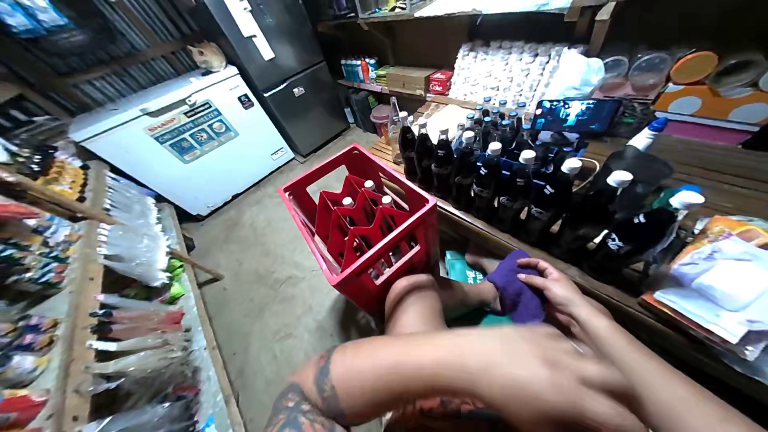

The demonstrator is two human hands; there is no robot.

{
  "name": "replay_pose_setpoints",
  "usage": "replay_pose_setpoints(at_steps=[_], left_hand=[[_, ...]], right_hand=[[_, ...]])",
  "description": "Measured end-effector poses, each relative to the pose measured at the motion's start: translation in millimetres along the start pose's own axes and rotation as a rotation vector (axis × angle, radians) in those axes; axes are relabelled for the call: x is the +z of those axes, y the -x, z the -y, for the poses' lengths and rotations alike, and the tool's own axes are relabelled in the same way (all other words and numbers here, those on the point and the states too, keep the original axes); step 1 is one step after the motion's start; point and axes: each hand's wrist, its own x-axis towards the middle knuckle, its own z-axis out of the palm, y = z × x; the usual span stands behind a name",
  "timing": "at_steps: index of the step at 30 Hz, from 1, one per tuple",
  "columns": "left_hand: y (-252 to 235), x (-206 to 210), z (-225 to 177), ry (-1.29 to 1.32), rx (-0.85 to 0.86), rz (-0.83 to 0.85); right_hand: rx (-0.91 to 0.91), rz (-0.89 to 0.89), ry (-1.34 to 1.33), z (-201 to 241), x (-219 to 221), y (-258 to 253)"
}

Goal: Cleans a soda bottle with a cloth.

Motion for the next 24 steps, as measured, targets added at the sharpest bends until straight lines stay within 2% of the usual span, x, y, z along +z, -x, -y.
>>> replay_pose_setpoints(at_steps=[2, 4, 8, 10, 13, 17, 24], left_hand=[[28.3, -25.9, 37.4, -0.109, -0.210, -0.031], [57.2, -58.8, 70.1, -0.152, -0.449, -0.133], [112.6, -109.7, 140.4, -0.173, -0.809, -0.384], [133.0, -131.6, 165.4, -0.194, -0.986, -0.430], [155.3, -149.7, 201.3, -0.276, -1.200, -0.356], [161.7, -148.8, 237.1, -0.364, -1.418, -0.128], [149.4, -143.6, 275.3, -0.463, -1.532, 0.041]], right_hand=[[0.006, 0.019, -0.019, -6.8, -9.0, -14.3], [0.002, 0.031, -0.076, -20.2, -18.9, -29.0], [0.046, 0.057, -0.164, -57.4, -31.2, -46.2], [0.080, 0.084, -0.169, -75.1, -32.2, -50.7], [0.129, 0.143, -0.129, -74.7, -33.3, -50.4], [0.111, 0.205, -0.101, -77.3, -35.9, -50.7], [0.135, 0.251, 0.000, -63.3, -34.6, -47.7]])
